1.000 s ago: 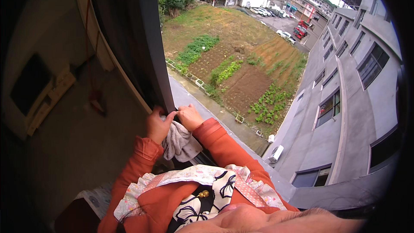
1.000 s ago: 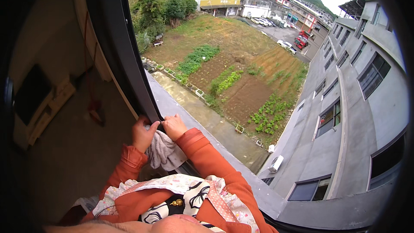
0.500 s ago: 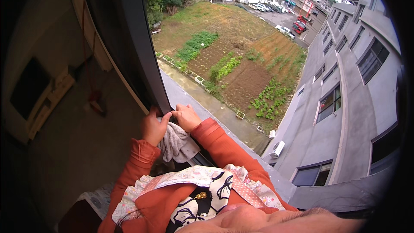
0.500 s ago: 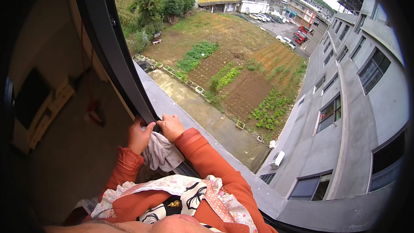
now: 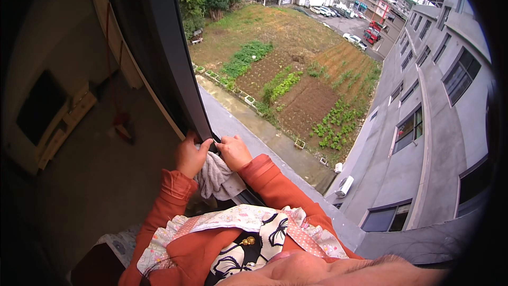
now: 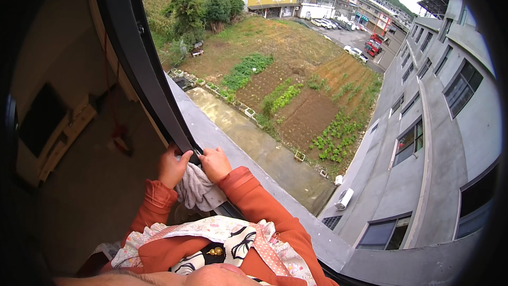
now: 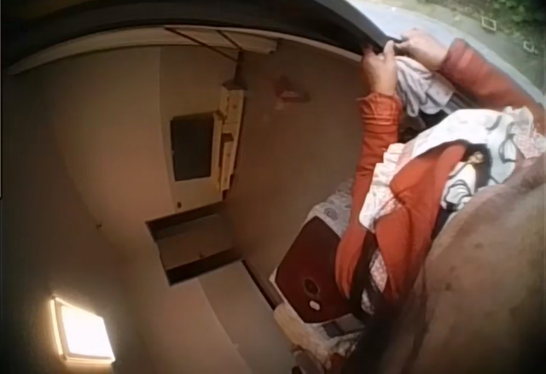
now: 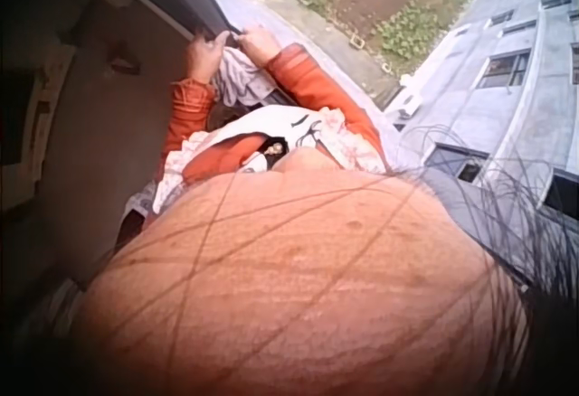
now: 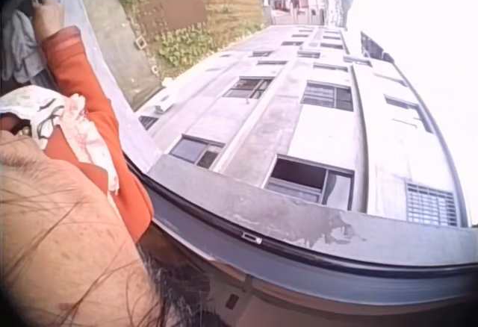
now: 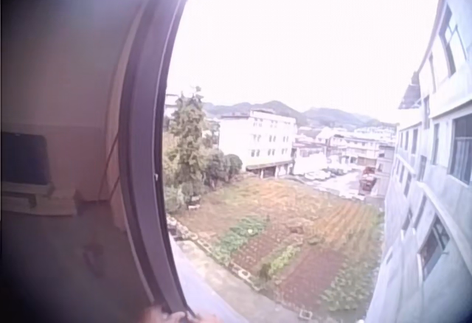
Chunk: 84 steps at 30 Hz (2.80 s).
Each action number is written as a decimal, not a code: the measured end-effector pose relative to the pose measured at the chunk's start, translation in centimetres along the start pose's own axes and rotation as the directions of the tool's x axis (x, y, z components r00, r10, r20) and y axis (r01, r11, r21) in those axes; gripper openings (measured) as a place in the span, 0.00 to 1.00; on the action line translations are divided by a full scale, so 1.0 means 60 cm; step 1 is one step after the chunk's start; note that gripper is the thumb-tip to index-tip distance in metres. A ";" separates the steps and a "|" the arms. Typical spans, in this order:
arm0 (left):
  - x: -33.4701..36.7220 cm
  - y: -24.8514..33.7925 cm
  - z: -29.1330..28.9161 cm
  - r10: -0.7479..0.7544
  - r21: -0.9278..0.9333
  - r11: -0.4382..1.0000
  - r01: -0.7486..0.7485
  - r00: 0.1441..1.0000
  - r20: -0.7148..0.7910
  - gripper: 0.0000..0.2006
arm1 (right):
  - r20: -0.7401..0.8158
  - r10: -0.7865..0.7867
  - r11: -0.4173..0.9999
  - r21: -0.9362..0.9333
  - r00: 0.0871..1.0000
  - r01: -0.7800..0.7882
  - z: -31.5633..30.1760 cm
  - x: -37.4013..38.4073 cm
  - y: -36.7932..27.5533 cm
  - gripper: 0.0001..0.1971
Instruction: The person wipes the exterior window frame and sill with a cloth, moving along the frame and repeatedly rubbing the same areas. The person then closes the window and continues wiping the interior frame and sill.
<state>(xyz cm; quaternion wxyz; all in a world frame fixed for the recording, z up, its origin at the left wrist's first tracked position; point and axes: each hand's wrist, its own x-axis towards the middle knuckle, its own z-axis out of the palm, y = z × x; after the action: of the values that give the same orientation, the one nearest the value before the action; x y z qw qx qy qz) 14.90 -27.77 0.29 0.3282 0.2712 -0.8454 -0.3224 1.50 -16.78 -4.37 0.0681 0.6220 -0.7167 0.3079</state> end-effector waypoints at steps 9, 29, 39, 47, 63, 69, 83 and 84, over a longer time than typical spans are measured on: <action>-0.006 -0.005 0.002 0.021 -0.044 0.999 -0.021 1.000 -0.008 0.18 | 0.002 0.051 0.998 -0.049 0.999 -0.051 -0.002 0.020 -0.008 0.04; -0.004 -0.006 0.003 0.024 -0.009 1.000 -0.024 1.000 -0.018 0.17 | -0.199 0.143 0.990 0.039 0.969 -0.138 -0.019 0.006 -0.024 0.06; -0.007 0.006 0.001 0.012 -0.023 1.000 -0.012 1.000 -0.012 0.16 | -0.152 0.160 0.953 0.282 0.975 -0.112 0.015 0.018 0.002 0.08; -0.006 0.010 -0.003 0.014 0.035 0.999 -0.013 1.000 -0.007 0.17 | -0.005 0.052 0.998 0.035 0.999 -0.052 0.003 0.019 -0.001 0.05; -0.006 0.002 -0.001 0.029 0.037 0.999 -0.029 1.000 -0.008 0.18 | -0.001 -0.035 0.990 -0.134 0.999 0.034 -0.008 -0.007 -0.023 0.06; -0.001 0.006 0.003 -0.001 0.070 0.998 0.000 1.000 0.015 0.19 | 0.226 -0.023 0.995 -0.092 0.974 0.044 -0.057 -0.053 -0.020 0.03; -0.013 0.055 -0.044 -0.059 -0.071 0.995 0.066 0.994 0.096 0.14 | 0.257 0.119 0.795 0.554 0.959 -0.247 -0.141 -0.097 -0.018 0.21; -0.013 0.054 -0.045 -0.051 -0.060 0.997 0.057 0.993 0.103 0.14 | 0.303 0.105 0.794 0.548 0.947 -0.263 -0.145 -0.098 -0.019 0.21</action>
<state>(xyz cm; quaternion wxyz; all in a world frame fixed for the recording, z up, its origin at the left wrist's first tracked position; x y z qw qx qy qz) 16.60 -26.16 3.88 0.2847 0.2668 -0.8427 -0.3710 1.36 -7.25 0.20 -0.2491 0.5742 -0.6480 0.4340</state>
